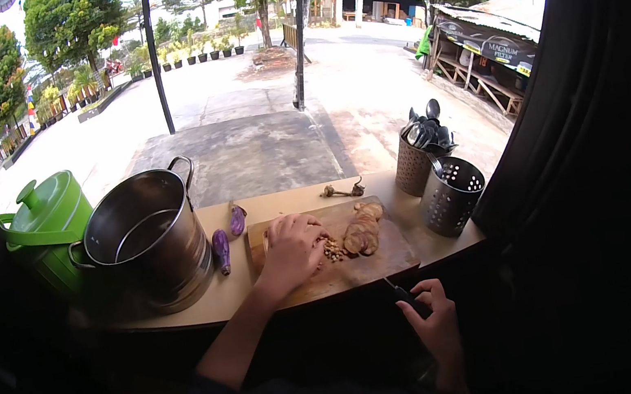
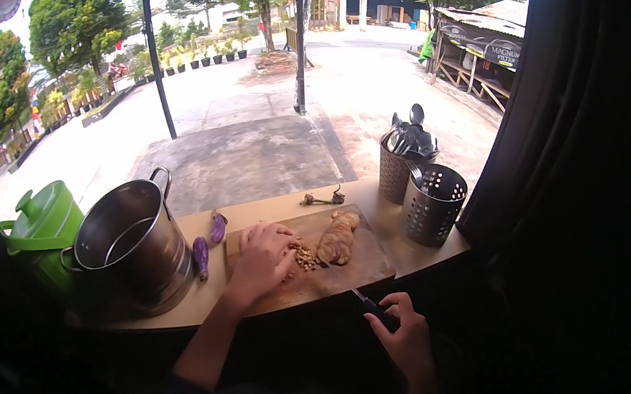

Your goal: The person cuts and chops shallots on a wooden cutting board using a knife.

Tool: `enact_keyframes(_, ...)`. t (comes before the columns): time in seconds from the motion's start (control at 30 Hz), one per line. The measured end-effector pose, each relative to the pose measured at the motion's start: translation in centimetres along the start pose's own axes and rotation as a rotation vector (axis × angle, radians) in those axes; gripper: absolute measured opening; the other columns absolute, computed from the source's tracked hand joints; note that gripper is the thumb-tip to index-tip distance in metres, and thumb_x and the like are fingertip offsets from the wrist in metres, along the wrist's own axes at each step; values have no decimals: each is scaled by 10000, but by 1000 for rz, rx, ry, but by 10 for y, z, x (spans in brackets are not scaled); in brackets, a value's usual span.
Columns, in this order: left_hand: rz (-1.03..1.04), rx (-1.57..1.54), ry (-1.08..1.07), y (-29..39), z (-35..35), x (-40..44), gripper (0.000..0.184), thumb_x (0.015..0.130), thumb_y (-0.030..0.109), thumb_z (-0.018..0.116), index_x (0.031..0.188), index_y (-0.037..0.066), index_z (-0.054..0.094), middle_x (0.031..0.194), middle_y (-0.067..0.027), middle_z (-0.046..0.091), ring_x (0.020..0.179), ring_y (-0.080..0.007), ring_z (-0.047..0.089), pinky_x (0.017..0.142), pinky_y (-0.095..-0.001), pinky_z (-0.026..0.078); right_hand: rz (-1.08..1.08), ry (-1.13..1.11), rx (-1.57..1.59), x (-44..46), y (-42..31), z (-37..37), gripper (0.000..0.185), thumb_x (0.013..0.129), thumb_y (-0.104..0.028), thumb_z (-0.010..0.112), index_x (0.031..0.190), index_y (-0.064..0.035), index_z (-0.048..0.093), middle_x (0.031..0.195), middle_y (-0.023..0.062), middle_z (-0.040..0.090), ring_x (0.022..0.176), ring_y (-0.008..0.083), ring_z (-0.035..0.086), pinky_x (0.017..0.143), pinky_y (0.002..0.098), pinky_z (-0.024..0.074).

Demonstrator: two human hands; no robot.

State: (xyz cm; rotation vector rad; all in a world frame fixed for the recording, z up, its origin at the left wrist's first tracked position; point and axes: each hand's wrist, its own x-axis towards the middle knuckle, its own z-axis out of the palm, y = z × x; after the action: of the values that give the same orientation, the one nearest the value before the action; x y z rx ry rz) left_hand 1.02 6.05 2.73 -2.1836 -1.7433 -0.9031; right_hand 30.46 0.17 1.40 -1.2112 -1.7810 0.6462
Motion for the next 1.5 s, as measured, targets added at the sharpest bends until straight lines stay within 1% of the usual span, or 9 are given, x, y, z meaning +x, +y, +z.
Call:
enact_keyframes(0.17, 53, -112, -91, 23, 19, 12, 287, 874, 370, 754, 1041, 138, 729, 1128, -57, 664, 1179, -224, 565, 1047, -443, 343, 51, 112, 12, -26, 18, -16, 324, 889, -87, 786, 1079, -20, 532, 758, 117, 686, 676, 138, 679, 622, 258, 473)
enact_keyframes(0.37, 66, 5, -144, 32, 26, 24, 319, 839, 421, 779, 1013, 158, 730, 981, -39, 708, 1053, -217, 622, 968, -421, 370, 245, 150, 230, -59, 51, -13, 283, 907, -56, 760, 1068, -29, 528, 782, 54, 648, 758, 106, 654, 687, 239, 477)
enact_keyframes(0.63, -23, -220, -80, 27, 25, 18, 208, 905, 284, 711, 1047, 133, 702, 906, -95, 693, 963, -267, 644, 959, -425, 388, 397, 112, 313, -54, 38, -6, 273, 920, -44, 742, 1100, -22, 538, 911, 73, 639, 875, 131, 666, 785, 254, 505)
enact_keyframes(0.87, -188, -538, 135, 20, -4, 19, 172, 908, 131, 699, 1068, 68, 683, 903, -113, 717, 900, -287, 691, 836, -409, 507, 192, 65, 203, -30, 17, 5, 308, 892, -93, 787, 1128, -26, 601, 859, 99, 719, 781, 107, 691, 707, 221, 487)
enact_keyframes(1.0, -280, -683, 218, 6, -30, -1, 153, 938, 52, 664, 1090, 36, 669, 938, -108, 733, 917, -206, 736, 796, -315, 566, 89, -130, 206, -8, -4, 7, 320, 857, -99, 819, 1123, -36, 652, 908, 96, 762, 755, 111, 709, 676, 222, 519)
enact_keyframes(1.07, -390, -812, 182, -6, -31, -16, 155, 959, 54, 652, 1109, 15, 663, 958, -92, 730, 930, -163, 726, 827, -300, 573, -112, -249, 76, 5, -10, 12, 312, 832, -113, 847, 1087, -30, 687, 916, 93, 770, 782, 145, 730, 708, 250, 544)
enact_keyframes(1.2, -499, -808, 57, -15, -46, -35, 175, 974, 56, 641, 1141, 8, 665, 991, -69, 713, 932, -114, 692, 851, -273, 563, -197, -377, -31, 30, -33, 18, 315, 818, -149, 850, 1086, -58, 712, 914, 136, 763, 820, 192, 751, 726, 295, 563)
enact_keyframes(1.33, -497, -847, 15, -25, -41, -42, 176, 974, 49, 639, 1142, 3, 666, 992, -68, 714, 933, -114, 690, 847, -275, 566, -171, -331, -126, 46, -31, 26, 307, 825, -165, 840, 1088, -74, 713, 889, 155, 751, 799, 221, 748, 715, 300, 554)
enact_keyframes(1.5, -484, -875, -106, -26, -36, -37, 187, 981, 71, 642, 1156, 8, 667, 995, -90, 724, 946, -124, 696, 858, -282, 570, -60, -239, -141, 58, -39, 30, 256, 905, -210, 770, 1102, -77, 674, 839, 169, 723, 769, 347, 719, 660, 389, 536)
